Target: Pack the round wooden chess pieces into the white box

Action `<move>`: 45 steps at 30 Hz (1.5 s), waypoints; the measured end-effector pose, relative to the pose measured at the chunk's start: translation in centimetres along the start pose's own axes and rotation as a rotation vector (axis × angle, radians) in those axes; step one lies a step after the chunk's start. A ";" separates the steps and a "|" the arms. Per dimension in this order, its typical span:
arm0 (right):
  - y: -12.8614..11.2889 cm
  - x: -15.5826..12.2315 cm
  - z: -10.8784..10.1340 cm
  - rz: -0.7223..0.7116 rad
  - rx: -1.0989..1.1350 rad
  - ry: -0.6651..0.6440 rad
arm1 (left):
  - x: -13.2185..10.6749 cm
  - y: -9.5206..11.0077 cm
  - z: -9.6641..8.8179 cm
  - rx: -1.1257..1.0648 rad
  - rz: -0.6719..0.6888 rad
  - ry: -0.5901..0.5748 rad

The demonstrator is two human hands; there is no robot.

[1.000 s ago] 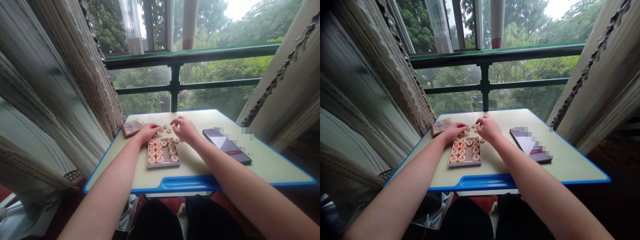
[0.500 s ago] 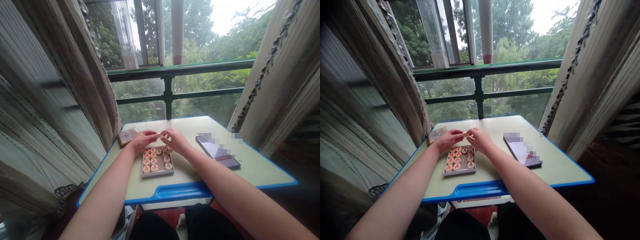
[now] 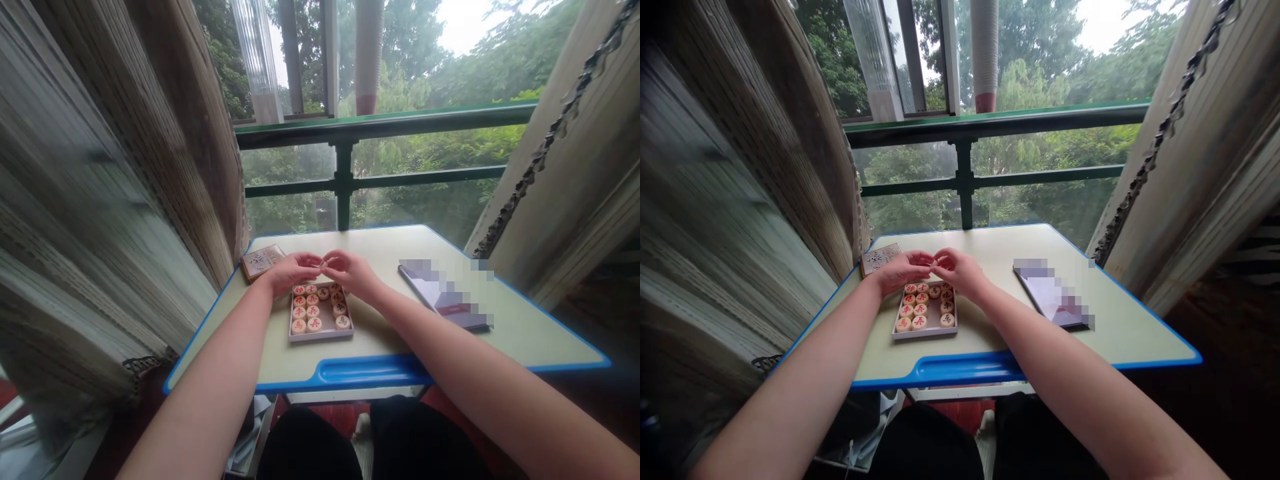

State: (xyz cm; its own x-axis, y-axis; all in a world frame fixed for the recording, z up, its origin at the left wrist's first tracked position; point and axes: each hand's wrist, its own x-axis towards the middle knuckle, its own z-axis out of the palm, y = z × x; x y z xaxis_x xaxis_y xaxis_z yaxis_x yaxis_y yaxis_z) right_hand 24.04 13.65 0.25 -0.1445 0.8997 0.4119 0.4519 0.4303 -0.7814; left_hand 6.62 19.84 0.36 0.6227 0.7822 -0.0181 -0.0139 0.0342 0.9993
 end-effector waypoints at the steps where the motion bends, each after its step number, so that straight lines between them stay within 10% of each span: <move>1: 0.0 0.0 0.0 -0.011 0.003 -0.009 | 0.0 0.0 -0.1 0.012 -0.017 0.008; 16: 0.0 -0.2 -0.3 -0.092 -0.251 -0.027 | -0.7 0.0 0.0 0.053 -0.044 0.015; 28: 2.3 0.9 -2.0 0.097 -0.637 0.120 | 0.7 -1.3 -0.8 0.074 0.097 0.318; 36: 1.6 0.5 -4.4 0.356 -0.921 -0.080 | 2.2 -3.0 -2.1 0.660 0.237 0.516; 45: 1.3 0.0 -5.0 0.209 -0.827 -0.337 | 2.3 -3.0 -1.5 0.335 0.114 0.401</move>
State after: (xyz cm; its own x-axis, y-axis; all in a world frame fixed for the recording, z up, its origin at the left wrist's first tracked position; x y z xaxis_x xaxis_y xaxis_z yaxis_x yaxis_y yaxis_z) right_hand 29.01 13.82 1.52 -0.1790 0.9830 0.0401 0.9651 0.1833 -0.1871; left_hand 6.94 22.52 -2.75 0.2827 0.9481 0.1456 0.2274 -0.2137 0.9501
